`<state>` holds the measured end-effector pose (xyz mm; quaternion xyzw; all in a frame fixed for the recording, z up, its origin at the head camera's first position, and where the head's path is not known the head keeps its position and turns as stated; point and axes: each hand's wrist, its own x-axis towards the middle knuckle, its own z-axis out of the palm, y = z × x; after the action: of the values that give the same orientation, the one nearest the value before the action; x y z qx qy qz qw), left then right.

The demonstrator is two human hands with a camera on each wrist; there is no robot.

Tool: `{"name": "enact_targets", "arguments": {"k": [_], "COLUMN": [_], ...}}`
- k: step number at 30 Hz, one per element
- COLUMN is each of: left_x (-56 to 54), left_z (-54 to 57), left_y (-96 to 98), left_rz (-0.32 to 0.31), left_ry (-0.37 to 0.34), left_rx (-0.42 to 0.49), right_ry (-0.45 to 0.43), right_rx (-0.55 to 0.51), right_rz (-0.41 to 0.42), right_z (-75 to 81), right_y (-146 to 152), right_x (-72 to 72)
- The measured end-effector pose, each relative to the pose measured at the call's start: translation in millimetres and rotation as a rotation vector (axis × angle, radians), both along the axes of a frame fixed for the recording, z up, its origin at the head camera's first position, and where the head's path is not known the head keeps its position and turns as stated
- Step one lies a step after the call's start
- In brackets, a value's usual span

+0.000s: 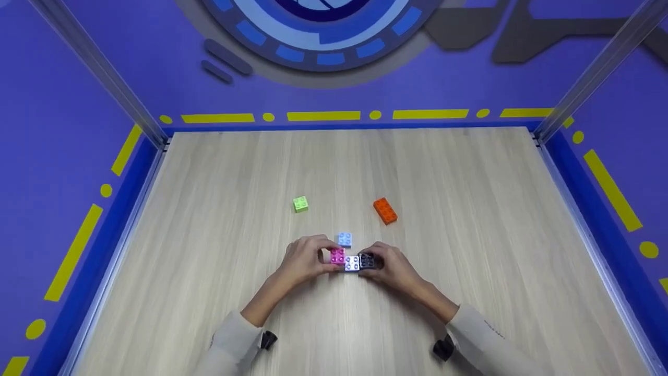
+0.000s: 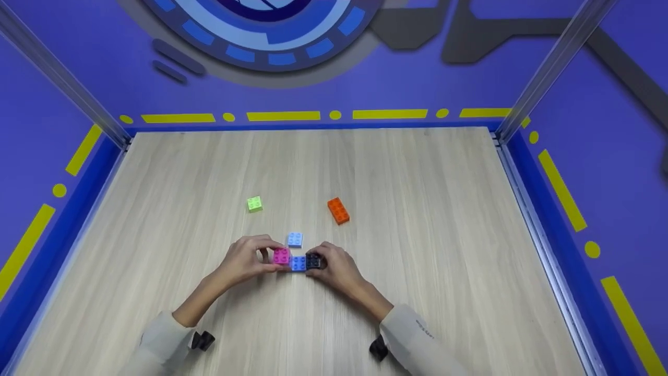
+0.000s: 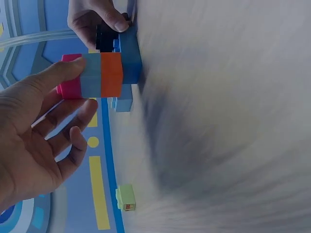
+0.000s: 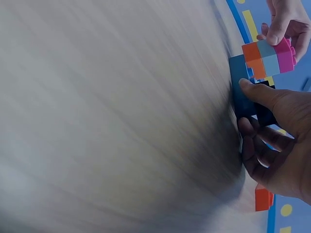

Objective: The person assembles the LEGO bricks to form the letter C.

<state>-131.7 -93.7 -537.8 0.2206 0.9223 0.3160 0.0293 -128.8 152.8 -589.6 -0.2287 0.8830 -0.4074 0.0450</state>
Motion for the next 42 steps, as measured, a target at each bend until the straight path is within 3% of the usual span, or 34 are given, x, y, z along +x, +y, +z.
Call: {"name": "enact_targets", "arguments": {"k": [5,11,16,20,25,28,31,38,42], "left_x": [-0.2,1.1,-3.1,-16.0,-35.2,-42.3,-46.0,-54.4,-57.2], "left_z": [-0.7,-6.9,-8.3,-8.8,-9.4,-8.4,-10.1,-33.2,-39.0], "left_y": [0.8,-2.2,-7.9,-17.8,-23.8,-19.7,-14.5,-7.1,-2.8], "left_rz": [-0.019,-0.06,-0.139,-0.202,-0.117,-0.069,-0.06,-0.088,-0.122], "left_ry": [-0.001,-0.016,-0.129,-0.264,-0.354,-0.347,-0.344,-0.321,-0.307], "left_rx": [-0.011,0.047,0.117,0.264,0.425,0.44,0.448,0.402,0.375], "right_ry": [-0.016,-0.019,-0.023,-0.041,-0.056,-0.061,-0.066,-0.059,-0.066], "right_rx": [-0.009,-0.009,-0.001,-0.004,-0.016,-0.01,-0.008,-0.003,-0.008], "right_rz": [-0.001,-0.005,-0.007,-0.001,-0.002,-0.013,-0.017,-0.014,-0.018], "right_z": [0.5,-0.2,-0.8,0.0,0.6,0.6,0.8,1.0,1.3], "right_y": [-0.1,0.2,1.0,-0.2,-0.7,0.5,0.7,0.3,-0.1], "right_x": [0.8,1.6,2.3,2.9,3.2,3.6,3.8,3.5,3.4]}}
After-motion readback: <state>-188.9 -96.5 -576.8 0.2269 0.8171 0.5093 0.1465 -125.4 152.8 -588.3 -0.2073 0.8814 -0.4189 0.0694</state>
